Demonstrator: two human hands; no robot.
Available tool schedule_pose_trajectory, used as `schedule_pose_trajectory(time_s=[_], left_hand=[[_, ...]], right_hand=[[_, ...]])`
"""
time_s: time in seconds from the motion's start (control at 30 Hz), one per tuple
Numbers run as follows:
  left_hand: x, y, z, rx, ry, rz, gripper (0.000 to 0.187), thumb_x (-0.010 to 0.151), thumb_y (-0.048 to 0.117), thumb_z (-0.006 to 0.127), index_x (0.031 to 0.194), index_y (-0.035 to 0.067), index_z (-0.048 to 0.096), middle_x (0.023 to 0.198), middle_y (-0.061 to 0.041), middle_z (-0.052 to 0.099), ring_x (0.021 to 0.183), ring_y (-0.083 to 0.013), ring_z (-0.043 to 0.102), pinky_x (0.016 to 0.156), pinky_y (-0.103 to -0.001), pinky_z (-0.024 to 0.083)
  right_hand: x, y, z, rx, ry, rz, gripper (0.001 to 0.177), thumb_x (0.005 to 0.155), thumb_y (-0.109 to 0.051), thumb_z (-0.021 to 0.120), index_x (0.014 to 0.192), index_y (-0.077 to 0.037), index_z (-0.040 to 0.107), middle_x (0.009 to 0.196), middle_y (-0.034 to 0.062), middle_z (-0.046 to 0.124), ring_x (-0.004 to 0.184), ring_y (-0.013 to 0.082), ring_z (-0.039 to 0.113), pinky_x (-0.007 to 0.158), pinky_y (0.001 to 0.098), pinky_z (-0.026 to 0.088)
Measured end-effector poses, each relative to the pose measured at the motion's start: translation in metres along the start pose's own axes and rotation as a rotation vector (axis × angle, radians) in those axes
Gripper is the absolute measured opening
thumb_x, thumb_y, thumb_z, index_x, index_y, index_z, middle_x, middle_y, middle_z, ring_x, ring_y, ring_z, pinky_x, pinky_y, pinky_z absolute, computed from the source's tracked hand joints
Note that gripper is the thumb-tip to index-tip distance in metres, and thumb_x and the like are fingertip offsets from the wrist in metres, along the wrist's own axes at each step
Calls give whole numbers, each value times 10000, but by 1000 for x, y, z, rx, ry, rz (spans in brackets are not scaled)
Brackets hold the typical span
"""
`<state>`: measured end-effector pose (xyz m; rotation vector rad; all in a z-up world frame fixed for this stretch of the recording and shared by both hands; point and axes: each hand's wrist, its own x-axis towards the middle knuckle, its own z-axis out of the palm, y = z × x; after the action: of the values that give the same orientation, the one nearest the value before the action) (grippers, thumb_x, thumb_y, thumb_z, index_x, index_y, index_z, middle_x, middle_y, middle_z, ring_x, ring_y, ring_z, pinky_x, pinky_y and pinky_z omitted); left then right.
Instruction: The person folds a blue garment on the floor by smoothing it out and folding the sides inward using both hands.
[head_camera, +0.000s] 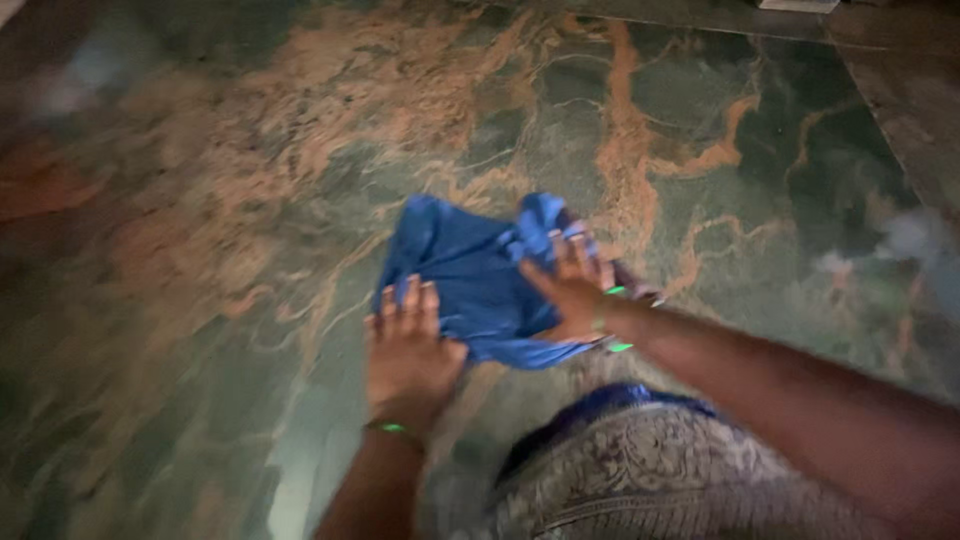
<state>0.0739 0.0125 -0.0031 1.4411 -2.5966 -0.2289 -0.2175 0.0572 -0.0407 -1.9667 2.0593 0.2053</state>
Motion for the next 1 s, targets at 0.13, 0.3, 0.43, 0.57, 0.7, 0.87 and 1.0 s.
schedule_pose_trajectory(time_s=[0.13,0.3,0.43,0.57,0.7,0.87,1.0], left_hand=[[-79,-72,-20,-6,-25,-141,859,849,477,495,1608,194,208,1688,-24,166,1549,-294,127,1195,-598,124],[-202,-138,-23,160,-36,-293,914,807,482,481,1639,259,175,1719,-10,149,1563,-327,109,1131,-661,118],[-319,-149,1,168,141,-344,877,791,474,503,1589,190,278,1676,-55,242,1527,-368,228,1101,-715,256],[-403,-125,24,201,284,-397,939,653,468,543,1532,185,374,1634,-80,310,1499,-402,298,1083,-733,312],[-408,-119,24,163,339,-408,986,582,475,564,1498,159,384,1610,-127,314,1463,-438,294,1058,-751,306],[-368,-127,3,192,242,-540,924,721,507,551,1533,108,362,1647,-161,283,1506,-461,255,1091,-743,267],[-304,-165,-6,188,330,-524,893,807,510,521,1551,39,367,1650,-216,285,1514,-487,255,1160,-747,191]], right_hand=[[-33,-145,-9,14,-174,23,1309,668,-692,828,1638,-407,-2,1655,289,-256,1507,536,-245,1141,782,-19],[-103,-250,-4,68,-126,-107,1201,692,-657,815,1635,-410,113,1685,250,-209,1521,551,-202,1144,780,3],[-168,-294,28,86,-99,-256,1152,703,-642,808,1628,-368,180,1674,252,-190,1507,564,-182,1129,794,-4],[-253,-333,57,56,-100,-429,1056,703,-573,840,1601,-329,340,1680,281,-165,1488,602,-183,1092,831,-23],[-270,-366,49,119,-183,-399,1132,625,-590,871,1600,-388,333,1692,238,-167,1485,602,-205,1074,851,-30],[-214,-387,26,99,-246,-293,1171,586,-659,867,1589,-461,296,1717,156,-164,1495,585,-217,1076,865,-27],[-141,-402,13,79,-175,-221,1207,576,-697,855,1593,-487,239,1721,121,-152,1506,555,-210,1095,847,-23]])
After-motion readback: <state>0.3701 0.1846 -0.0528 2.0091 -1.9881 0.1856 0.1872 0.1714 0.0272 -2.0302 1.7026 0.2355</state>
